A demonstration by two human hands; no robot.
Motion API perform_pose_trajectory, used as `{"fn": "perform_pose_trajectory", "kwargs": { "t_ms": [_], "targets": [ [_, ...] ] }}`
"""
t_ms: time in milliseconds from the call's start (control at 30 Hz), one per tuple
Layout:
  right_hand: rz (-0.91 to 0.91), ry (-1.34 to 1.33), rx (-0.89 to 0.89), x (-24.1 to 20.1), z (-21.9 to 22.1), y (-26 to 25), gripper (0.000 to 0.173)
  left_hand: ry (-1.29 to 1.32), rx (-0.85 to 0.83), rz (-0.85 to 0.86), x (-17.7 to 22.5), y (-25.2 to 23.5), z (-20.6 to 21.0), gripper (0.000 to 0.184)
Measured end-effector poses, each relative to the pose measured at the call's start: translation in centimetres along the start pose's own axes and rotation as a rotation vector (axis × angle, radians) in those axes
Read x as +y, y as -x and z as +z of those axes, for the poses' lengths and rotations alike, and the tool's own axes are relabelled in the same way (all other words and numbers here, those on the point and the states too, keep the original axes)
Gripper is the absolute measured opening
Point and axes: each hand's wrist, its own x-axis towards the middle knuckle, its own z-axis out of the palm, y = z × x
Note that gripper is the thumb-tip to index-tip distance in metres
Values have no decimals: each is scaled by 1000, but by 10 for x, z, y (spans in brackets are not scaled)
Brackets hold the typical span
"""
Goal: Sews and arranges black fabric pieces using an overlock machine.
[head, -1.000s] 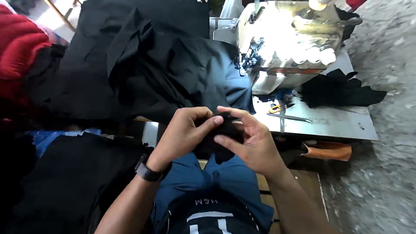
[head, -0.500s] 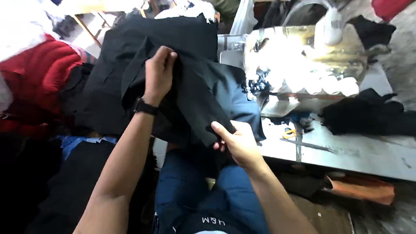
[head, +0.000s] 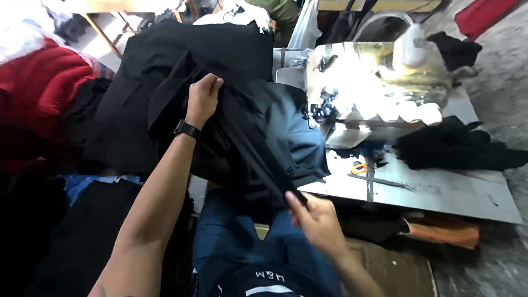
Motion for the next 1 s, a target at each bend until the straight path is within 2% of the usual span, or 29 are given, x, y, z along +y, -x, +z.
{"fn": "perform_pose_trajectory", "kwargs": {
  "t_ms": [100,167,200,300,333,367,400,433,467,500,533,567,600,633,667,700,733,833,900,1000],
  "targets": [
    [115,170,-72,13,-31,-12,39,259,-146,16,51,32,-31,27],
    [102,390,-252,5,-59,-5,43,423,-284,118,92,57,-51,21],
    [44,470,-328,-6,-72,-2,47,496,-368,190,112,69,-56,20],
    [-297,487,-273,-50,-80,-7,74,627,-636,466,168,87,-59,17],
    [-368,373,-278,-64,-76,-11,67,640,-672,528,184,90,-57,16],
    [-410,201,-290,-73,-67,-14,46,673,-663,543,194,94,-54,15],
    [-398,8,-316,-78,-56,-15,25,747,-618,506,199,101,-50,15],
    [-359,-154,-327,-79,-47,-12,13,891,-550,407,197,112,-43,17],
    [-324,-287,-294,-76,-39,-6,9,1073,-478,254,193,128,-34,23],
    [-288,-404,-225,-71,-32,2,10,1258,-445,73,185,147,-23,36],
    [-243,-500,-134,-64,-26,10,13,1412,-479,-108,177,169,-14,60],
    [-189,-565,-44,-57,-20,17,16,1552,-532,-256,168,193,-4,76],
    [-133,-598,35,-50,-15,21,17,1639,-572,-334,161,216,5,78],
    [-95,-614,84,-43,-11,25,17,1651,-581,-328,159,232,11,67],
    [-74,-616,110,-36,-9,28,18,1579,-545,-295,162,240,10,46],
    [-70,-609,120,-31,-7,31,19,1452,-474,-268,168,241,5,26],
    [-88,-588,124,-28,-7,33,20,1299,-403,-233,173,239,-1,15],
    [-251,-401,121,-26,-20,29,33,902,-257,-73,172,227,-18,7],
    [-381,-191,166,-25,-33,24,36,844,-233,-34,164,223,-31,7],
    [-580,232,313,-29,-50,15,21,866,-385,-24,156,215,-61,17]
  ]
}}
